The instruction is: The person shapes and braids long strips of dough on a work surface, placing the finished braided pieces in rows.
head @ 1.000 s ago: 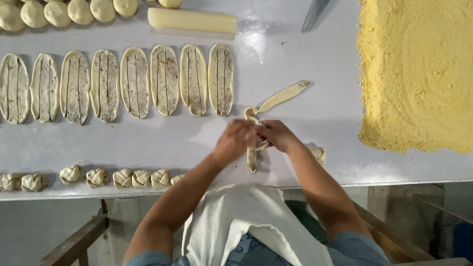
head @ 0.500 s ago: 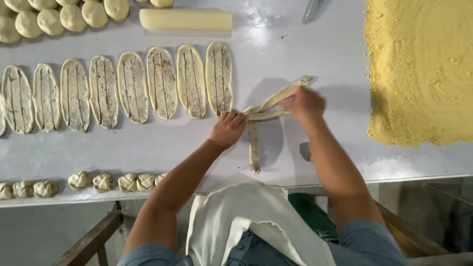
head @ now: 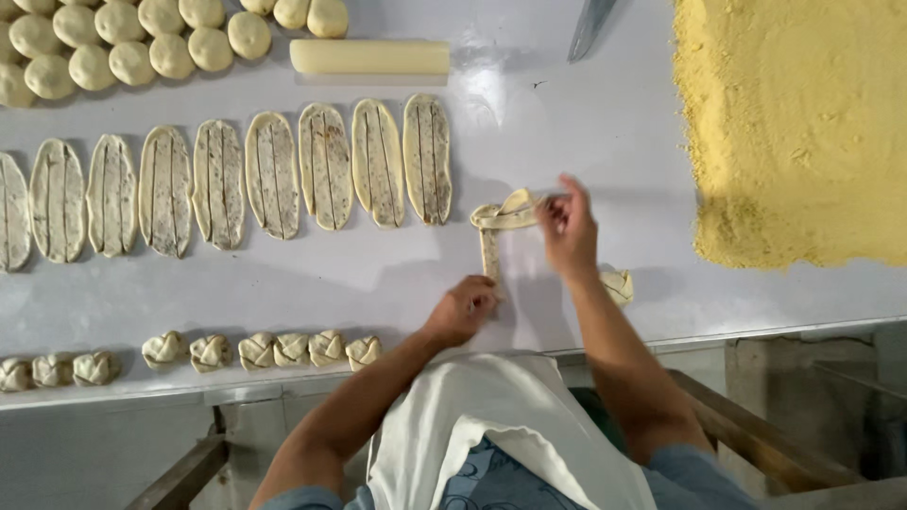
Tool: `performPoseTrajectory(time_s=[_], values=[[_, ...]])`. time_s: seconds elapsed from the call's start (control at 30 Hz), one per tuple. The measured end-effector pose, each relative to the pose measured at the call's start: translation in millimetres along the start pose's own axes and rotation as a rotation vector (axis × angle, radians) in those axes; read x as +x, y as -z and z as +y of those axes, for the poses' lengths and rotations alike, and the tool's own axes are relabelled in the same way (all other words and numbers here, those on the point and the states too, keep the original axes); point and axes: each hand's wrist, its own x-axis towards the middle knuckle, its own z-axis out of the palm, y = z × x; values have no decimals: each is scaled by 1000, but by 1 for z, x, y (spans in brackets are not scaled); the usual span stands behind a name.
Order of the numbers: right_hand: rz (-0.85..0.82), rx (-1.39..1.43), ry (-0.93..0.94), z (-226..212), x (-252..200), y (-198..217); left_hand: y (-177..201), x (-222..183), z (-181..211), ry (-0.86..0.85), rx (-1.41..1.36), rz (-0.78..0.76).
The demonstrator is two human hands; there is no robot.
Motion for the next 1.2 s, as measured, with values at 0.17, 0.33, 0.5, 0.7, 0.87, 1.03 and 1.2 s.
performPoseTrajectory(time_s=[0.17, 0.33, 0.5, 0.7, 0.87, 1.03, 1.2], values=[[-138, 34, 13, -36, -88, -25, 49, 5, -15, 240, -801, 308], [-273, 10, 6, -34, -126, -57, 97, 14, -24, 375, -668, 464], [-335, -425, 220, -23, -102, -71, 119, 13, -16, 414, -306, 503], [-521, -944, 168, -25, -68, -65, 101, 19, 31, 228, 192, 474], [-410, -49, -116, -19, -69, -52, 52, 53, 54, -86, 444, 156], [-126, -136, -464, 17, -46, -17, 41, 102, 29, 35, 959, 59], [19, -569, -150, 33, -17, 17, 36, 89, 13, -2, 1007, -68]])
